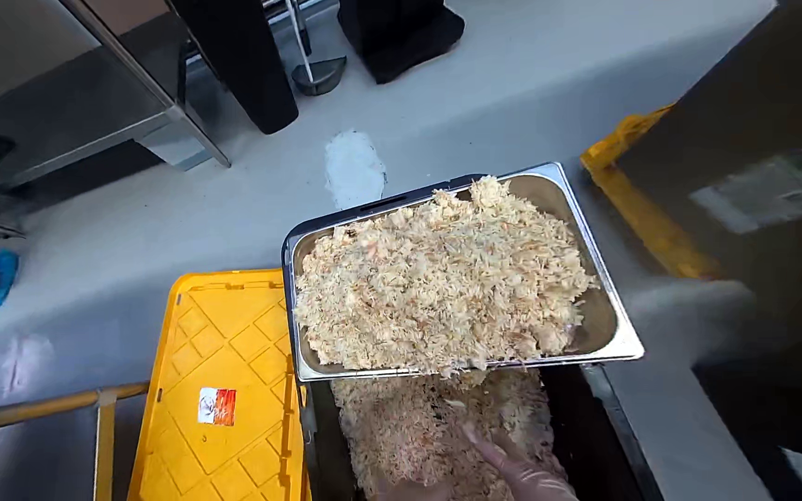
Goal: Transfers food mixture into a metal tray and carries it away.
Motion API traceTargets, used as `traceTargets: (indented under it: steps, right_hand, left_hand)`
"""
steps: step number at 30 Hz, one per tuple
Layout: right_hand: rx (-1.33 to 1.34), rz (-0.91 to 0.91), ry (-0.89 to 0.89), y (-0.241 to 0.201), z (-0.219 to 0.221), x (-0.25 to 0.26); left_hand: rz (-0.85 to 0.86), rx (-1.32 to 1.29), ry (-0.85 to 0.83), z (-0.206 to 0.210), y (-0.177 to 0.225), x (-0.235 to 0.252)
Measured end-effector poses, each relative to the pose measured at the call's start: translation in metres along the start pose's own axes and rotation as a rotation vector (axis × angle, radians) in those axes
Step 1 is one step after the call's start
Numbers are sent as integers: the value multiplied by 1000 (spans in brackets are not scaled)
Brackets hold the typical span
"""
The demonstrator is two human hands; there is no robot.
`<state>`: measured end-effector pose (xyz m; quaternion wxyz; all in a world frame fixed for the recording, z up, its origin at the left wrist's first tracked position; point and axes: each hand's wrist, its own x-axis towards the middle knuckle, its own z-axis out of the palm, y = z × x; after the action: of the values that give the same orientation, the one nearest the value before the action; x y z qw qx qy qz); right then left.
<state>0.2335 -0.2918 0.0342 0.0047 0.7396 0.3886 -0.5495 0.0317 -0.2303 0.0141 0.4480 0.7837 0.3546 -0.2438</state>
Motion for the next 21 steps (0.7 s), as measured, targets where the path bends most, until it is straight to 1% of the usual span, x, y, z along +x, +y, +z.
traceTargets:
  steps: [1, 2, 3, 5, 6, 7, 8, 9, 10, 11, 12, 13, 14, 15, 16, 17, 18, 19, 21]
  right_hand:
    - [0, 68, -118, 1, -2, 9]
    - [8, 56, -68, -5, -9, 10]
    - [39, -3, 68, -15, -13, 3]
    - [177, -160, 386, -36, -3, -6]
    - [261, -242, 489, -43, 12, -3]
    - [322, -310, 509, -45, 32, 6]
    - [349, -320, 424, -41, 57, 16]
    - [328, -227, 225, -33, 74, 26]
    - [287, -76, 17, -23, 79, 32]
    - [254, 75, -78, -15, 77, 35]
    - [220, 155, -98, -15, 70, 41]
    - [214, 161, -83, -21, 65, 40]
    - [223, 114, -35, -30, 70, 33]
    - [237, 62, 27, -36, 76, 30]
    - [290, 53, 42, -38, 74, 32]
    - [341, 79, 154, -34, 71, 34]
    - [375, 86, 317, -27, 58, 36]
    - [398, 38, 483, -21, 33, 34]
    - [345, -64, 870, -5, -35, 26]
  left_hand:
    - [-179, -177, -133, -11, -13, 13]
    - [-286, -448, -106, -20, -25, 23]
    - [-352, -743, -33, -31, -28, 26]
    - [-512, -1314, 67, -45, -7, 28]
    - [-573, -1532, 77, -48, 3, 33]
    - [-601, -1676, 100, -47, 12, 38]
    - [-629, -1747, 149, -45, 16, 41]
    - [-657, -1767, 197, -44, 18, 42]
    - [-702, -1738, 215, -42, 16, 42]
    - [-735, -1721, 198, -38, 11, 38]
    - [-739, -1707, 187, -35, 6, 36]
    - [-762, -1680, 210, -28, 2, 35]
    - [-795, -1655, 248, -19, 3, 31]
    - [-796, -1651, 284, -17, 12, 34]
    - [-742, -1656, 291, -24, 23, 38]
    - [-680, -1620, 296, -33, 28, 37]
    - [-603, -1584, 337, -43, 20, 31]
    - [-560, -1533, 444, -52, 6, 28]
    - [-577, -1535, 646, -69, -35, 31]
